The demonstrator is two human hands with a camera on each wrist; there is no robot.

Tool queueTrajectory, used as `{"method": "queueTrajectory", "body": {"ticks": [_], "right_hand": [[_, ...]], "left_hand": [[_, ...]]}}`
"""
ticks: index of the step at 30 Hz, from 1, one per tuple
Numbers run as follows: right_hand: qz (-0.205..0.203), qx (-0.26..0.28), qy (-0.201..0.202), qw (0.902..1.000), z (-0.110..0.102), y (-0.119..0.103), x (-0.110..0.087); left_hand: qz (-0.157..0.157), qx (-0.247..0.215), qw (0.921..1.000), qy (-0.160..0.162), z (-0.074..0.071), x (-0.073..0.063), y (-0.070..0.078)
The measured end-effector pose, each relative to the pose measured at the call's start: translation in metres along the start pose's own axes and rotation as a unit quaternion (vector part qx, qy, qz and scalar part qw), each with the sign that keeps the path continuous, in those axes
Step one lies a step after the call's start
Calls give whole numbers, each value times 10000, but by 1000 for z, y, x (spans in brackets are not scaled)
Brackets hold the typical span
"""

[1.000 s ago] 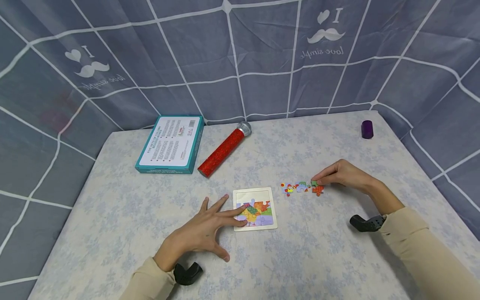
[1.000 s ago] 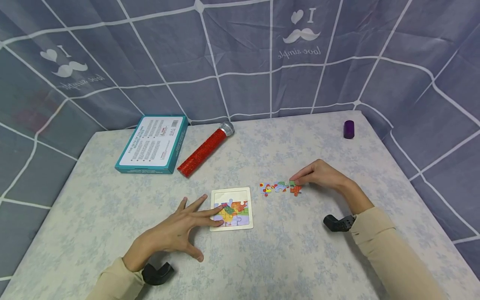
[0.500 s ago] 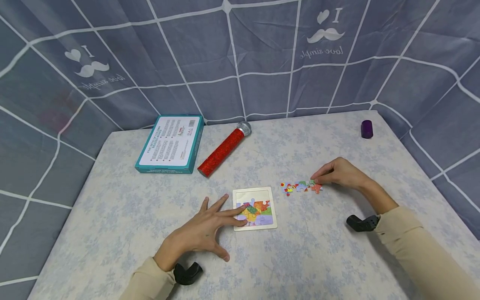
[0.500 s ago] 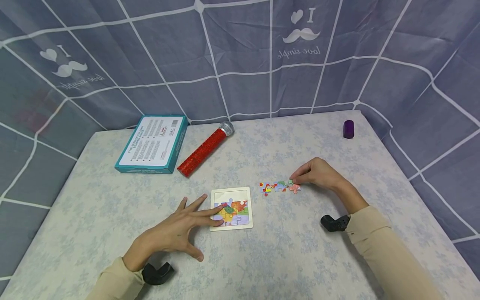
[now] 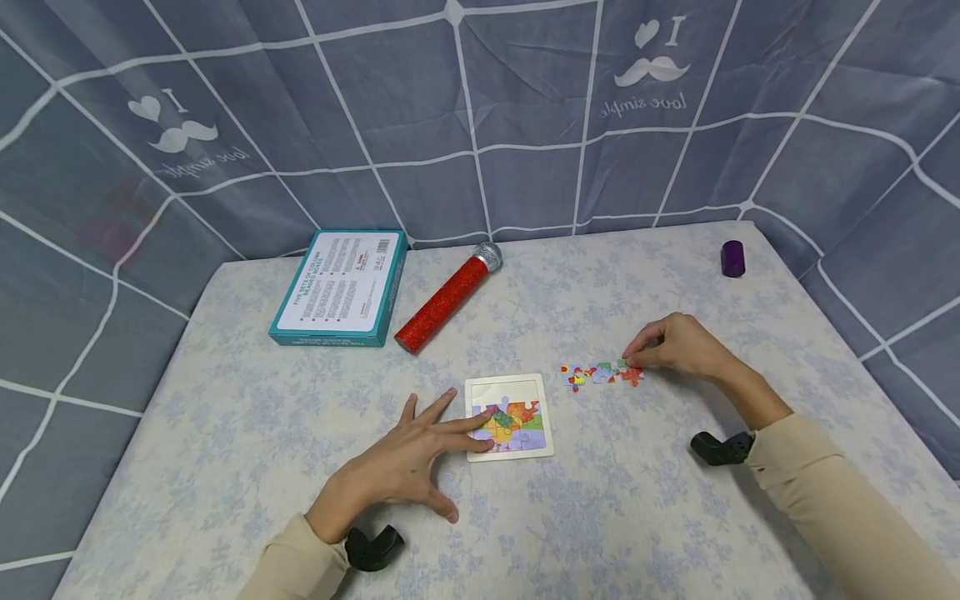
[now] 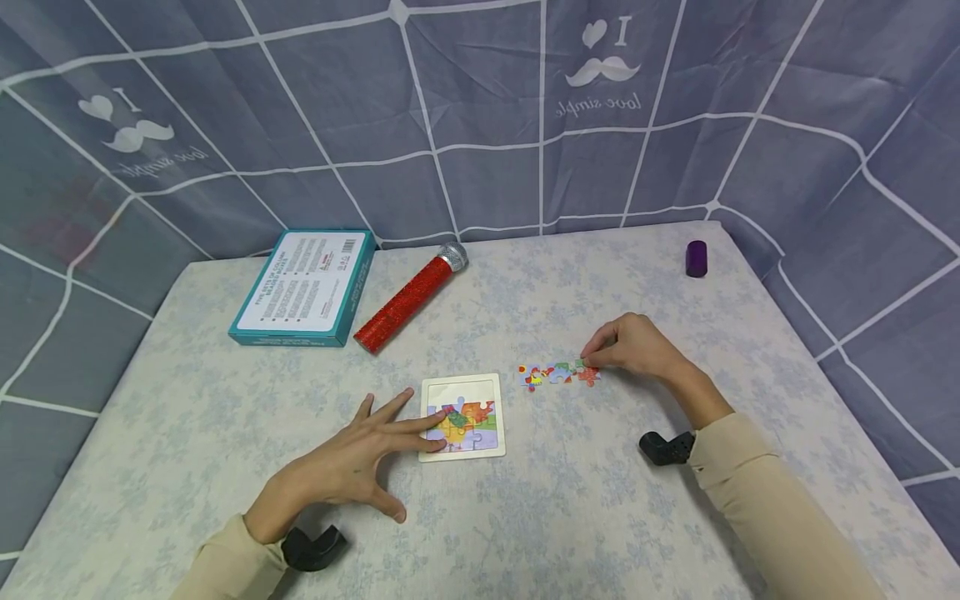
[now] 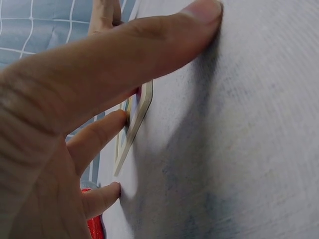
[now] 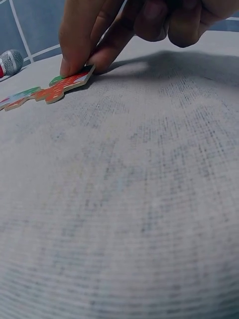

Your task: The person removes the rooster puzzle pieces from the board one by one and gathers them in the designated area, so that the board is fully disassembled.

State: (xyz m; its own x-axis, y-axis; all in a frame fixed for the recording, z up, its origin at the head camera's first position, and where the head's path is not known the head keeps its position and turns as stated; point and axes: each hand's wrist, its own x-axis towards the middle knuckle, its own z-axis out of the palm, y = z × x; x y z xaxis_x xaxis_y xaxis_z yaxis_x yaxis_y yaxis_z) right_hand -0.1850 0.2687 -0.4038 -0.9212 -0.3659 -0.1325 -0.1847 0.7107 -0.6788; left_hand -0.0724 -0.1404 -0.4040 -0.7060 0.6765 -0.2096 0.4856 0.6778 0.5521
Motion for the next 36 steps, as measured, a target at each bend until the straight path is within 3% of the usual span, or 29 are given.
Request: {"method": "queueTrajectory", "body": {"ticks": [10,15,19,22,29,32,36], "right_hand": [[-61,2,20,10000,0,0,0],[-19,-164,235,9996,0,-4,0],[-263,-328,365,9984,5,-14,1],[-510,-400,281,9975,15,-28,3],[-1166,-625,52,9912,54,-77,4],[-1506,-672,-153,9862,73,-98,5],[-1667,-703,-482,9823,96,-117,8]], "left_hand": [[101,-149,9998,68,1,-2,-1],[155,-189,9997,85,0,-2,-2],[192,-137,9996,167,-4,-3,-4],[159,-36,9991,391,-10,-3,-8],[-317,440,9920,1144,-15,10,-18],[-411,538,9909,1167,-14,14,-20],[-479,590,9911,1095,-14,17,-20]]}}
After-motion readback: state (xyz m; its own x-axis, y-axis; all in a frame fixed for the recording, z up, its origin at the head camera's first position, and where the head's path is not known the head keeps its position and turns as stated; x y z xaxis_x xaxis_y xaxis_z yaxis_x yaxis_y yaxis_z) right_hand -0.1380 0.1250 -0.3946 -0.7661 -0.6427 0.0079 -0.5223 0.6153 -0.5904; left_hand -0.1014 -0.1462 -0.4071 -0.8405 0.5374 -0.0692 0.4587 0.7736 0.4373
